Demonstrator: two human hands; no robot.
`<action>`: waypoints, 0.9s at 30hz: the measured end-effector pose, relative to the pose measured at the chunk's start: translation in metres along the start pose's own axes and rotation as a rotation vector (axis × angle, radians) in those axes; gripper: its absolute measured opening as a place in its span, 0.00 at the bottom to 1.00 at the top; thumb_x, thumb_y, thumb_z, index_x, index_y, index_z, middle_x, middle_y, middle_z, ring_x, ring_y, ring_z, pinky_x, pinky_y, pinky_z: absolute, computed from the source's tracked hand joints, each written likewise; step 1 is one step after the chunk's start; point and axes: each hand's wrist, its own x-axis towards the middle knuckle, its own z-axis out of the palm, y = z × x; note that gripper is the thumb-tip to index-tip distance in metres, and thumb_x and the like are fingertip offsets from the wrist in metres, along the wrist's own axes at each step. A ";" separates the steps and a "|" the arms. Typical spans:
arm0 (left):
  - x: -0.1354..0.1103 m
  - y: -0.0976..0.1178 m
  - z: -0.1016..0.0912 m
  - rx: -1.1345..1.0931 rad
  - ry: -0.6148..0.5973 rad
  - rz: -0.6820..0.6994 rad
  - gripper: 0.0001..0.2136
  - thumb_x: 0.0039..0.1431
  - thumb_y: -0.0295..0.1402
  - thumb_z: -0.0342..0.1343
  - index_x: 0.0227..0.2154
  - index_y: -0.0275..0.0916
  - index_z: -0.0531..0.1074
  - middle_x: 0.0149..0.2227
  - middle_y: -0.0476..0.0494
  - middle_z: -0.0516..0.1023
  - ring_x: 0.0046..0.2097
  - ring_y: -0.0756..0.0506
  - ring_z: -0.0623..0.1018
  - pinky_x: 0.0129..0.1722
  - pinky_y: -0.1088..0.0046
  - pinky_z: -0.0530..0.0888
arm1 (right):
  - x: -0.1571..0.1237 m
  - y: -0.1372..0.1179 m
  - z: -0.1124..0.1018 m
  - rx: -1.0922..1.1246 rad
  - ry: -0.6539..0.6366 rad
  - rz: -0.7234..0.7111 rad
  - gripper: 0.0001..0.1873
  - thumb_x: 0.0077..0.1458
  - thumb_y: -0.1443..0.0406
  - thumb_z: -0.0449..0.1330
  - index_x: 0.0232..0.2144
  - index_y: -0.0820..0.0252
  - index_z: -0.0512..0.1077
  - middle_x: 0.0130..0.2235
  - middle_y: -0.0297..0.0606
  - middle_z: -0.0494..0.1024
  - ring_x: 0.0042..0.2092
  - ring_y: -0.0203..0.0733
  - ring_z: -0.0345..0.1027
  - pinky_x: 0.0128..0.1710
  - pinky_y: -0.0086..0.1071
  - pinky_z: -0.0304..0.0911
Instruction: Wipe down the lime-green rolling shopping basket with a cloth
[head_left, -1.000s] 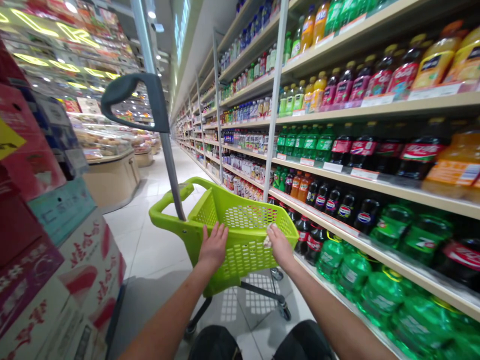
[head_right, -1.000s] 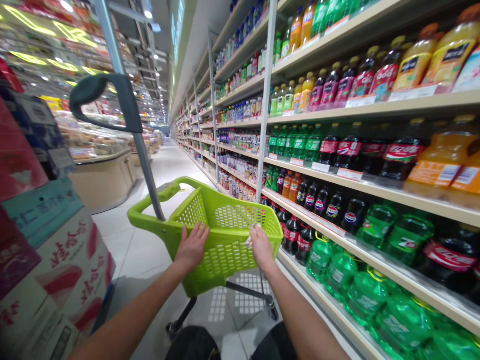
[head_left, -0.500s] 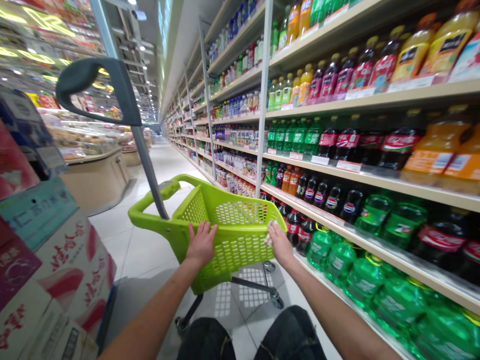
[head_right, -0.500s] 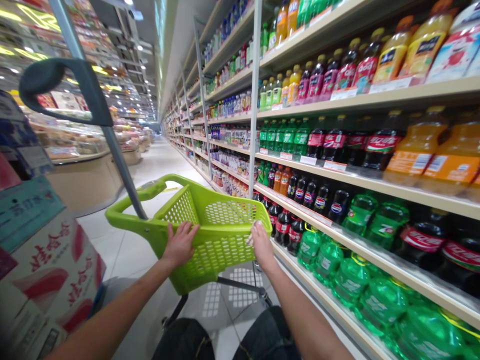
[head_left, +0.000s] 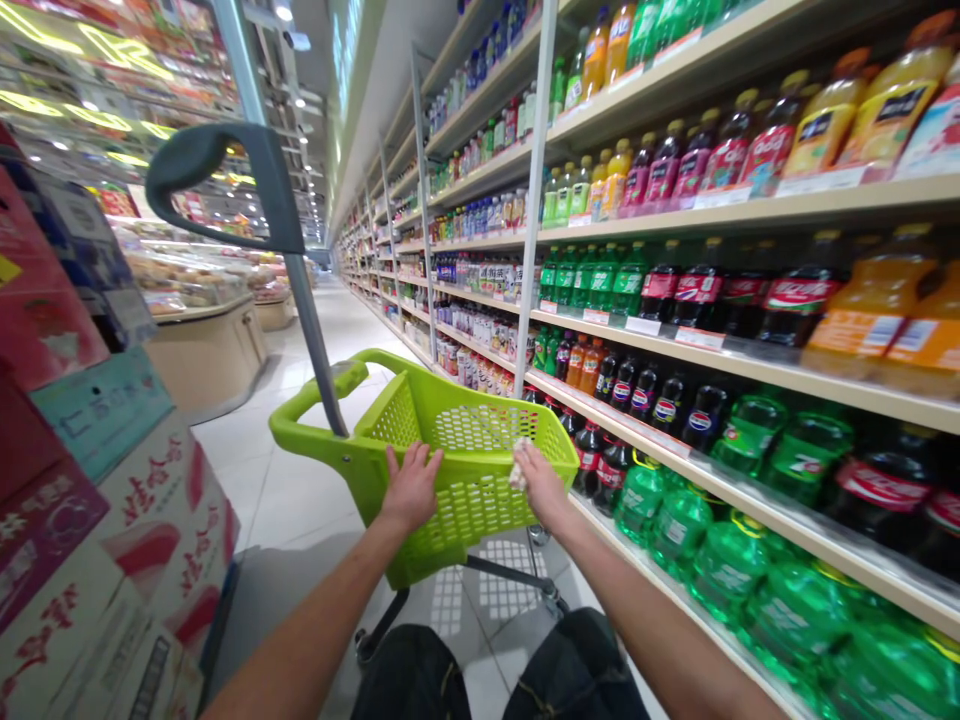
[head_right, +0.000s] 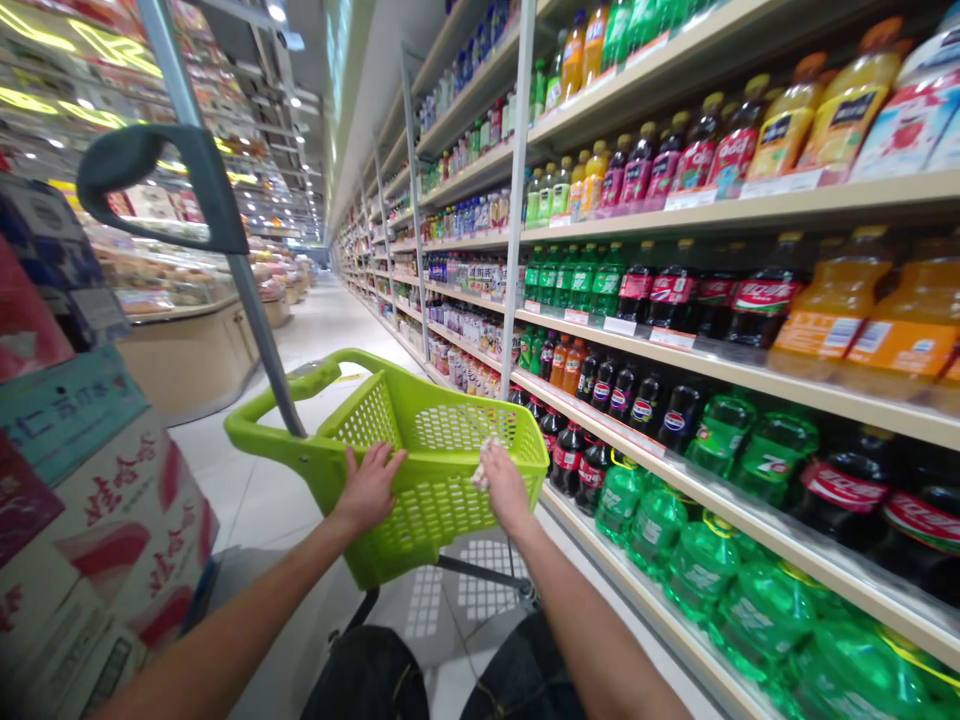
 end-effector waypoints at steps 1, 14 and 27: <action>0.000 0.001 0.000 0.001 0.001 0.003 0.29 0.42 0.25 0.46 0.53 0.35 0.57 0.55 0.34 0.60 0.59 0.38 0.53 0.56 0.43 0.38 | 0.001 -0.015 0.010 0.019 0.011 -0.060 0.26 0.49 0.78 0.47 0.50 0.63 0.65 0.56 0.45 0.61 0.59 0.43 0.50 0.55 0.38 0.53; -0.001 -0.001 0.004 0.004 0.015 0.015 0.29 0.42 0.24 0.46 0.53 0.36 0.57 0.56 0.34 0.59 0.60 0.38 0.52 0.56 0.43 0.38 | -0.068 0.007 0.029 0.059 0.198 -0.096 0.35 0.43 0.82 0.43 0.54 0.60 0.59 0.59 0.42 0.55 0.60 0.41 0.44 0.55 0.42 0.54; 0.000 -0.002 0.006 0.011 0.062 0.011 0.28 0.43 0.23 0.45 0.53 0.37 0.58 0.54 0.35 0.61 0.59 0.38 0.54 0.56 0.43 0.37 | -0.089 0.036 0.030 0.054 0.145 0.055 0.28 0.49 0.78 0.44 0.53 0.63 0.60 0.60 0.46 0.53 0.61 0.42 0.42 0.56 0.42 0.51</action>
